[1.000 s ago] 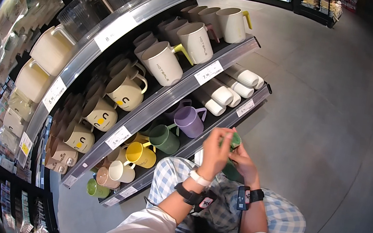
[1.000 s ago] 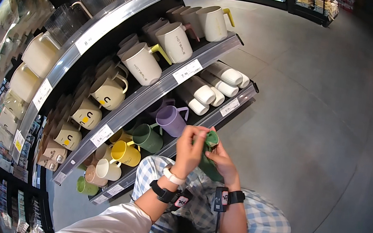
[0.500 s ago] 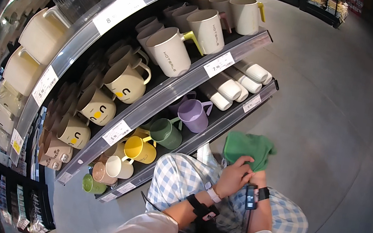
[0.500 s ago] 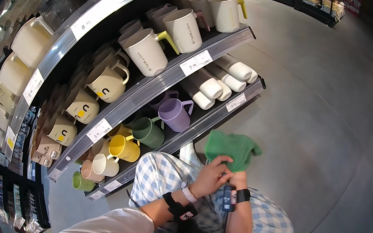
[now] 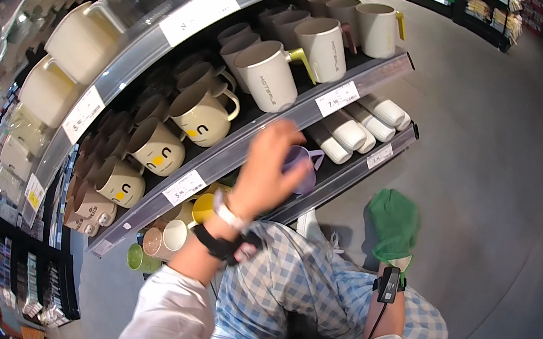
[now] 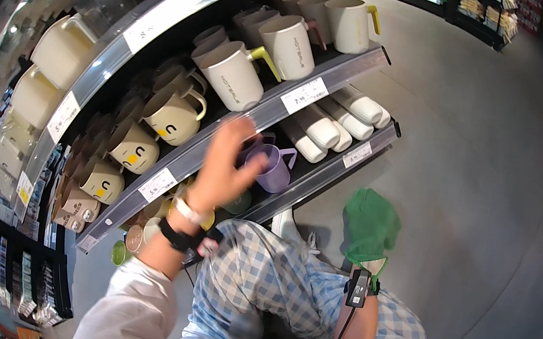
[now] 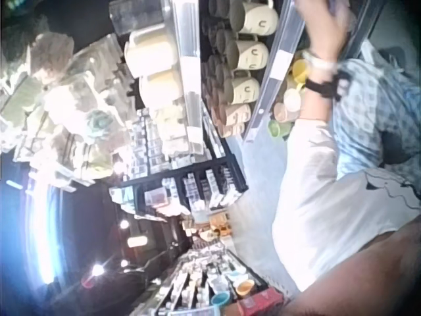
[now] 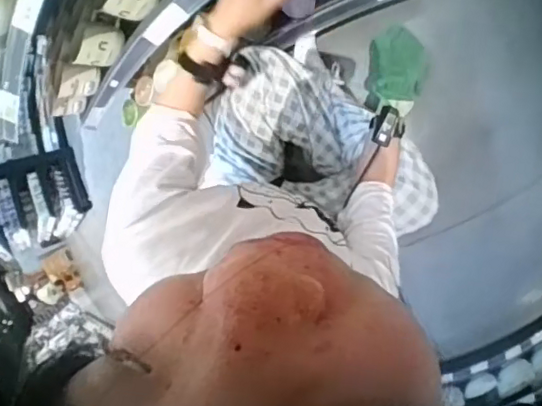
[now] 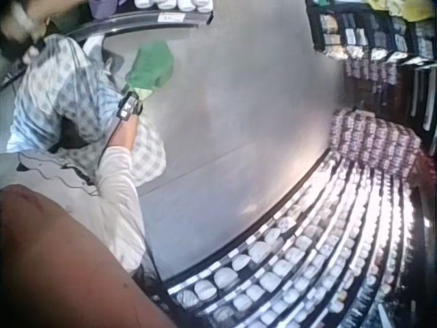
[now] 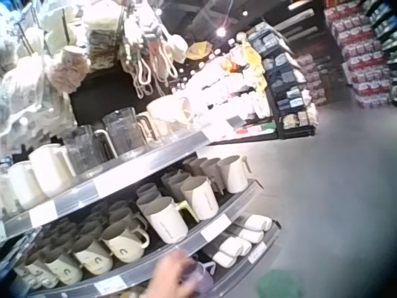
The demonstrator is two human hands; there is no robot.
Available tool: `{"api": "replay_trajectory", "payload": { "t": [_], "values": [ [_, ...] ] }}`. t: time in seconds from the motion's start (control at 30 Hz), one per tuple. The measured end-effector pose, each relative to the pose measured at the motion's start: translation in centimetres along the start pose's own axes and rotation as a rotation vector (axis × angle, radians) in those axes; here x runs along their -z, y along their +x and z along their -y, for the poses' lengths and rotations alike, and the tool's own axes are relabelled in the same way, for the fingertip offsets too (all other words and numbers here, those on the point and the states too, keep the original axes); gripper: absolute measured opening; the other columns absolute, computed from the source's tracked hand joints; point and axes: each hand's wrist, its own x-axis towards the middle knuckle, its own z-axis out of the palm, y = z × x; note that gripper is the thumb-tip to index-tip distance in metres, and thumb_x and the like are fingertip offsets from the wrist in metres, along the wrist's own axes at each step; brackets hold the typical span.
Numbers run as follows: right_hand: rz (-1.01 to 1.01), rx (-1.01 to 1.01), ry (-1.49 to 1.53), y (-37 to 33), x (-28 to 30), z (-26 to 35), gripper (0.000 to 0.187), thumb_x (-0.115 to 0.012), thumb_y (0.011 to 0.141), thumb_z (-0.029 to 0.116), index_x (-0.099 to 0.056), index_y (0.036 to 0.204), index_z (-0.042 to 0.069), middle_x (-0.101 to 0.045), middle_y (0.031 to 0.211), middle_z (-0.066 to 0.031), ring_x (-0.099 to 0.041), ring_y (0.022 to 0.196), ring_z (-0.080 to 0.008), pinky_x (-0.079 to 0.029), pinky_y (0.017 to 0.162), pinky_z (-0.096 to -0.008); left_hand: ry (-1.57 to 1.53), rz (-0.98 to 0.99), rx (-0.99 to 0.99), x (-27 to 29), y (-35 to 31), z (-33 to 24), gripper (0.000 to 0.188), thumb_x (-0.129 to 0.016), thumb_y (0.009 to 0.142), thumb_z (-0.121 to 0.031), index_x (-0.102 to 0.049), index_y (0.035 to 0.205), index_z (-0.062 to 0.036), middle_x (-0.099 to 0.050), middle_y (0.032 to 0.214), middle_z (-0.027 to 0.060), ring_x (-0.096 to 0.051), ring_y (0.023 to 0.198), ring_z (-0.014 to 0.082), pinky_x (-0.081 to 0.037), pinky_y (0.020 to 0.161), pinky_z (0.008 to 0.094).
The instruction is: The recorder is cleaning various mugs and bottles on a store shelf using a green cloth.
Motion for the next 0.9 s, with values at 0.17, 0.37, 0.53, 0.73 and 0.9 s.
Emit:
{"api": "replay_trajectory", "payload": {
  "t": [0.17, 0.37, 0.53, 0.73, 0.9],
  "values": [
    [0.033, 0.11, -0.099, 0.7, 0.8, 2.1, 0.01, -0.05, 0.075, 0.009, -0.054, 0.084, 0.007, -0.055, 0.074, -0.0044, -0.055, 0.066, -0.0178, -0.043, 0.053, -0.0292, 0.317, -0.218, 0.041, 5.6, 7.0, 4.3, 0.046, -0.061, 0.068, -0.029, -0.048, 0.101, -0.0001, -0.049, 0.101, 0.0194, -0.047, 0.095, 0.0339, -0.037, 0.082, 0.0385],
    [0.03, 0.13, -0.177, 1.1, 1.4, 2.5, 0.008, -0.05, 0.074, 0.009, -0.055, 0.08, 0.007, -0.055, 0.072, -0.005, -0.055, 0.064, -0.019, -0.043, 0.052, -0.0298, 0.39, 0.005, 0.241, 4.1, 10.8, 6.6, 0.074, -0.054, 0.07, -0.047, -0.033, 0.12, 0.0044, -0.052, 0.1, 0.0266, -0.053, 0.093, 0.0343, -0.04, 0.081, 0.0348],
    [-0.127, 0.109, -0.142, 1.1, 0.2, 1.3, 0.008, -0.051, 0.069, 0.014, -0.056, 0.069, 0.009, -0.054, 0.059, -0.0079, -0.053, 0.054, -0.0254, -0.042, 0.048, -0.0354, 0.3, 0.148, 0.42, 4.0, 11.9, 5.0, 0.082, -0.053, 0.07, -0.047, -0.022, 0.126, 0.0042, -0.049, 0.104, 0.0292, -0.051, 0.098, 0.0333, -0.039, 0.083, 0.0335],
    [-0.149, 0.216, -0.086, 0.8, -0.6, 2.0, 0.01, -0.051, 0.07, 0.017, -0.056, 0.071, 0.008, -0.054, 0.061, -0.0083, -0.054, 0.056, -0.0254, -0.042, 0.05, -0.0369, 0.317, 0.075, 0.385, 4.5, 10.0, 4.6, 0.068, -0.048, 0.075, -0.041, -0.031, 0.122, 0.0041, -0.049, 0.106, 0.0273, -0.05, 0.097, 0.0351, -0.038, 0.084, 0.035],
    [0.005, 0.194, -0.104, -0.1, 0.1, 3.6, 0.011, -0.052, 0.069, 0.017, -0.056, 0.072, 0.007, -0.054, 0.062, -0.0089, -0.054, 0.058, -0.0255, -0.042, 0.053, -0.0373, 0.427, -0.052, 0.397, 4.5, 9.4, 4.6, 0.068, -0.055, 0.069, -0.044, -0.039, 0.116, 0.002, -0.053, 0.1, 0.0245, -0.053, 0.09, 0.0334, -0.035, 0.085, 0.0358]
  ]
}}
